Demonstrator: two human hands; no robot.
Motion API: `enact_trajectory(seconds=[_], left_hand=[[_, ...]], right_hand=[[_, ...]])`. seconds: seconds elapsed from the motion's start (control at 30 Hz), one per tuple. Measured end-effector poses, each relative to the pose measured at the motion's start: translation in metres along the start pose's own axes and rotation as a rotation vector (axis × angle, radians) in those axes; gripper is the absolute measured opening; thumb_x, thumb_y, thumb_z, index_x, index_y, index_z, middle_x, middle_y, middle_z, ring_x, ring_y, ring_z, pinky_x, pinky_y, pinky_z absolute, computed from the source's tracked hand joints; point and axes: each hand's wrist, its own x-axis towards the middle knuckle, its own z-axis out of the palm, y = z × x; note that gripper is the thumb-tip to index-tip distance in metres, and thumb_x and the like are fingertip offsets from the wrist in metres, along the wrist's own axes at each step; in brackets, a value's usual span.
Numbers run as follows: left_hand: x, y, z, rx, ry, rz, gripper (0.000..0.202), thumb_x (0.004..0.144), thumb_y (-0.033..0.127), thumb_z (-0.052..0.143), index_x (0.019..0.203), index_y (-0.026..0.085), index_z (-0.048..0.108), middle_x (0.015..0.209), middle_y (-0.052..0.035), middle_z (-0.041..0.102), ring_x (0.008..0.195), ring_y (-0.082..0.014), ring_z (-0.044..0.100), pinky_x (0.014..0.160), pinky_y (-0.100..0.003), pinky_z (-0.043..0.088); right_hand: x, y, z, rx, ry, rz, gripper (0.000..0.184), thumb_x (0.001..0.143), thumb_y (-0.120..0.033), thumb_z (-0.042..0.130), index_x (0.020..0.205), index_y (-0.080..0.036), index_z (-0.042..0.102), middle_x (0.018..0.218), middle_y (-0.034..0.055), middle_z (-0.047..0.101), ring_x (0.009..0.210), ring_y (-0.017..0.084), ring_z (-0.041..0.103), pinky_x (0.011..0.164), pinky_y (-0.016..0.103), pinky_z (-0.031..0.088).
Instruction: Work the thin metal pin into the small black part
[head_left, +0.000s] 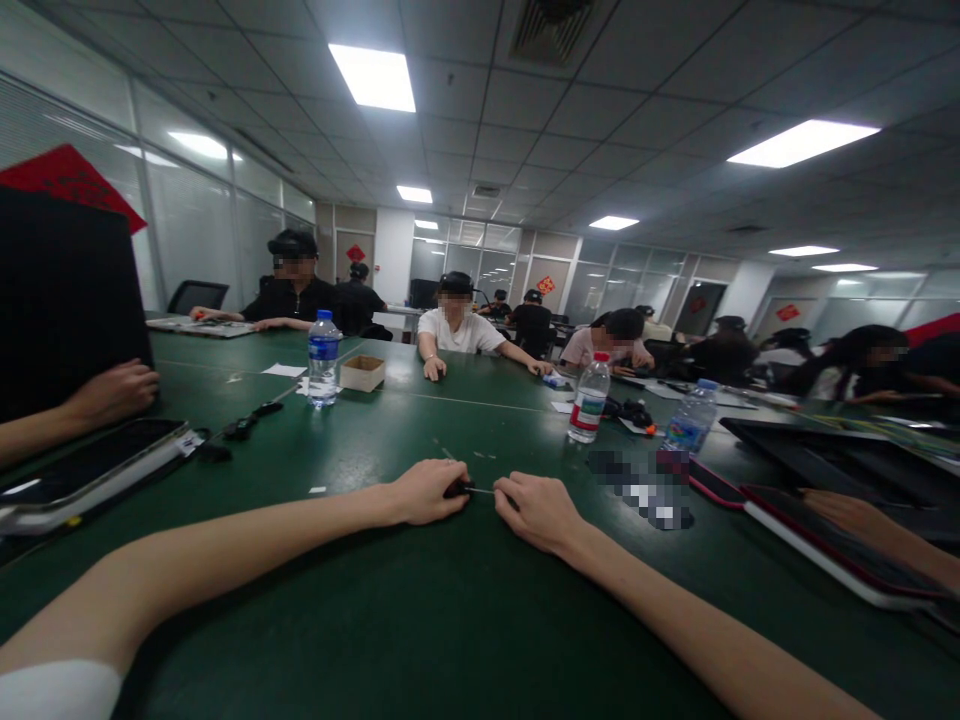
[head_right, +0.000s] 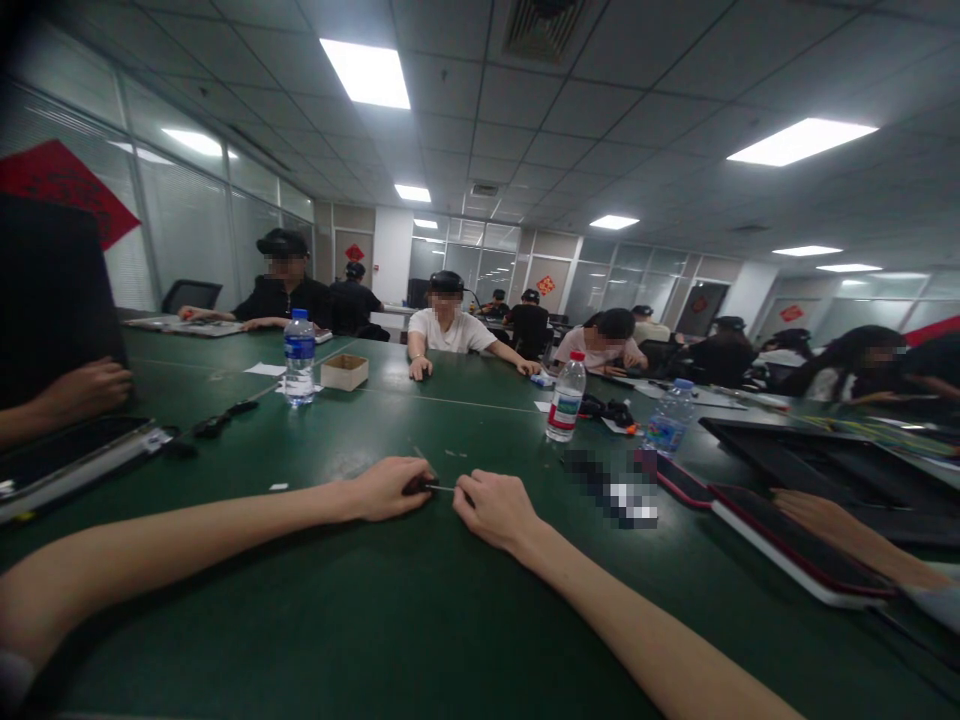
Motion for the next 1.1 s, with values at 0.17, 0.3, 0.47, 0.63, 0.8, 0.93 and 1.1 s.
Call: enact_trajectory(seconds=[0.17,0.3,0.47,0.63,0.8,0.93,1.1], left_hand=[[0.0001,-0.0003,0.0003,-0.005,-0.002,-0.001,0.019,0.085,0.031,0.055,0.099,0.018,0.055,0.089,-0.0048,0.063,0.081,-0.0194,0.06,0.069,-0.027,0.044],[-0.0002,-0.0001,0.0002,-0.018,-0.003,0.001,0.02,0.085,0.031,0.054,0.1,0.018,0.056,0.089,-0.0051,0.063,0.08,-0.0191,0.06,0.069,-0.027,0.044],[-0.0004,0.0006,-0.0004,-0.012,-0.001,0.0,0.019,0.085,0.031,0.054,0.099,0.018,0.055,0.089,-0.0049,0.063,0.08,-0.0189,0.06,0.069,-0.027,0.044],[0.0004,-0.0014,0.0018,0.0,-0.002,-0.001,0.018,0.085,0.031,0.054,0.097,0.018,0.055,0.088,-0.0048,0.063,0.079,-0.0192,0.06,0.068,-0.027,0.044],[0.0003,-0.001,0.0016,-0.014,0.0,-0.004,0.02,0.084,0.031,0.055,0.099,0.018,0.055,0.09,-0.0053,0.063,0.08,-0.019,0.06,0.068,-0.027,0.044],[0.0001,0.0005,-0.0003,-0.018,0.002,-0.007,0.019,0.085,0.031,0.055,0.098,0.018,0.055,0.09,-0.0048,0.063,0.08,-0.0191,0.06,0.069,-0.027,0.044],[0.0005,0.001,-0.0007,-0.018,-0.007,-0.017,0.018,0.084,0.031,0.056,0.097,0.018,0.055,0.089,-0.0048,0.063,0.079,-0.0187,0.06,0.067,-0.027,0.043]], right_hand=[[0.0006,0.0004,0.0002,0.025,-0.003,-0.008,0.038,0.097,-0.037,0.032,0.091,-0.02,0.065,0.08,0.0027,0.064,0.066,0.012,0.056,0.059,0.023,0.034],[0.0007,0.0008,0.0004,0.018,-0.001,-0.017,0.038,0.097,-0.038,0.032,0.088,-0.019,0.065,0.078,0.0027,0.064,0.064,0.012,0.056,0.058,0.022,0.034],[0.0006,0.0003,0.0004,0.028,-0.002,-0.01,0.04,0.097,-0.039,0.032,0.087,-0.02,0.065,0.078,0.0029,0.065,0.063,0.012,0.056,0.058,0.021,0.034],[0.0013,-0.0005,0.0024,-0.021,0.004,0.005,0.037,0.096,-0.038,0.034,0.087,-0.021,0.065,0.079,0.0027,0.067,0.065,0.013,0.058,0.058,0.023,0.034],[0.0017,-0.0024,0.0005,-0.034,-0.008,0.015,0.036,0.095,-0.038,0.035,0.085,-0.02,0.065,0.081,0.0035,0.067,0.064,0.013,0.059,0.058,0.023,0.034],[0.0013,-0.0033,-0.002,-0.017,-0.022,0.02,0.036,0.095,-0.039,0.035,0.084,-0.02,0.065,0.081,0.004,0.068,0.065,0.013,0.059,0.058,0.022,0.035],[0.0012,-0.002,-0.0007,0.003,-0.012,0.006,0.037,0.095,-0.039,0.035,0.082,-0.02,0.064,0.078,0.0035,0.066,0.062,0.012,0.057,0.056,0.021,0.034]])
